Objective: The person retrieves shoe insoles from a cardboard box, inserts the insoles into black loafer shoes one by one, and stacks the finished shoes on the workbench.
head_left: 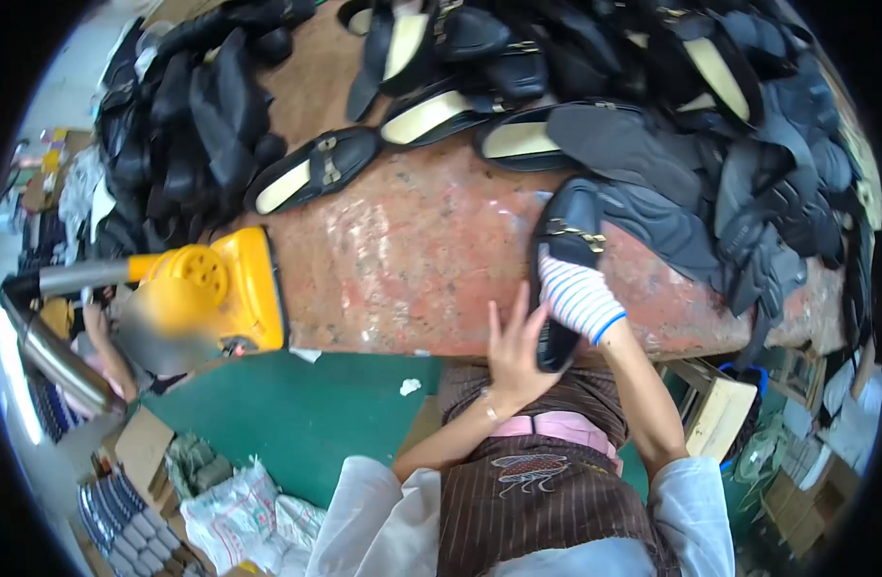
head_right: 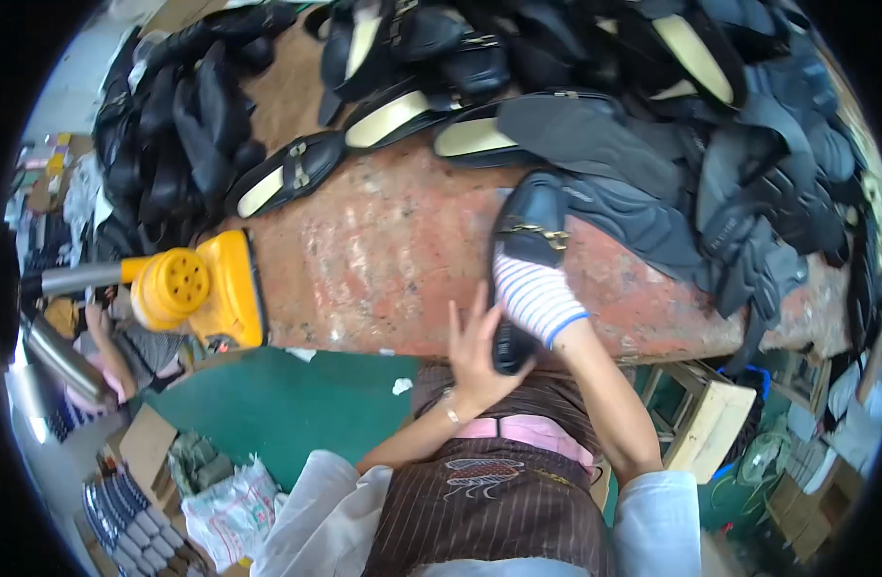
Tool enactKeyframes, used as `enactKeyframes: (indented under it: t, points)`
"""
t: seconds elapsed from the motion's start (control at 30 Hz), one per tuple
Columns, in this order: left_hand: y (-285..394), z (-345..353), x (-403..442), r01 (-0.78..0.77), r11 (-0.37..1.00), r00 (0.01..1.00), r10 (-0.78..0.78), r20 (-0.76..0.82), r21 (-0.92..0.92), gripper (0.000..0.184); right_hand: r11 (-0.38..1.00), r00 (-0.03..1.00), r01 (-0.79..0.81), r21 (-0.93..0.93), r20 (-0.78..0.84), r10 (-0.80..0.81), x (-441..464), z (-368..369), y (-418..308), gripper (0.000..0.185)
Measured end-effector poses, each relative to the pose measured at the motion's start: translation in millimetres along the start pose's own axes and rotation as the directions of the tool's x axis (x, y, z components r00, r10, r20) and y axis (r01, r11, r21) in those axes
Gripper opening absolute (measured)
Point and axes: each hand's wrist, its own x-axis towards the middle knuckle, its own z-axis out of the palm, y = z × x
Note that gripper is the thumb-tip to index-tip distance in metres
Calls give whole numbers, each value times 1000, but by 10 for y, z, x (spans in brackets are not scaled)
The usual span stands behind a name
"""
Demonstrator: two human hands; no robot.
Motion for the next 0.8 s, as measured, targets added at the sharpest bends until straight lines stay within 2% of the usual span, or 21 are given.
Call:
enactKeyframes:
  t: [0.03,0.07,0.1,0.13,0.17,0.2,0.23,0.3,0.33,0.4,0.43,0.47,0.53,0.6,0.67,0.73,0.77,0.8]
  points:
    - [-21,-96,39,-5,1000,999,5,45,-7,80,967,969,239,92,-91,-231,-199,-18,-11,41]
    - [-149,-204,-19,35,983,999,-38,-18,-178,66,869,877,469,156,-197,-438,-394,-13,0,41]
    - [-298,-392,-112,72,937,993,-99,-63,-341,52,885,890,438,156,-210,-404,-507,-76,115,41]
    - [-397,-681,-234,114,938,987,-146,-73,-327,52,794,846,532,296,-229,-481,-600,-138,257,43]
    - [-578,-984,-315,43,983,995,-58,-82,-181,54,666,786,615,422,-264,-559,-651,-194,398,46]
    - [-796,-1249,-493,32,999,990,-35,-139,-26,54,869,807,475,136,-462,-369,-598,-261,548,47]
    - [-962,-1479,-535,43,999,984,-38,-177,23,55,975,713,201,-96,-668,-213,-491,-317,718,49]
    - [-1136,-1898,-552,253,922,964,-215,-156,292,59,930,517,-70,-360,-810,-275,-157,-260,1106,51]
    - [-1074,-1937,-406,237,925,968,-198,-157,296,59,932,503,-74,-354,-820,-271,-145,-308,1113,51]
    - [-841,-1978,-27,134,825,950,50,-307,549,64,962,647,-77,-264,-747,-153,-154,-422,1110,52]
    - [-781,-1859,173,73,880,945,89,-315,470,60,972,718,-79,-219,-689,-97,-168,-440,1102,53]
    - [-722,-1658,433,9,923,935,129,-329,385,56,972,716,-75,-222,-691,-102,-180,-456,1099,53]
    - [-531,-1247,972,-135,912,981,179,-80,387,48,969,720,-58,-240,-682,-126,-212,-491,1083,53]
    - [-382,-721,1518,-263,875,962,269,43,406,40,966,716,-50,-253,-684,-142,-248,-516,1093,52]
    - [-486,-364,1920,-297,859,954,288,86,417,36,982,686,11,-190,-713,-145,-308,-501,1179,44]
    - [-618,-150,2145,-407,786,913,355,200,466,27,986,671,37,-162,-727,-145,-375,-547,1256,41]
    - [-505,-190,2178,-410,786,912,361,196,463,27,967,531,224,118,-847,-20,-428,-633,1278,33]
    - [-404,-275,2155,-343,871,937,293,189,352,25,830,407,437,348,-899,162,-493,-705,1301,25]
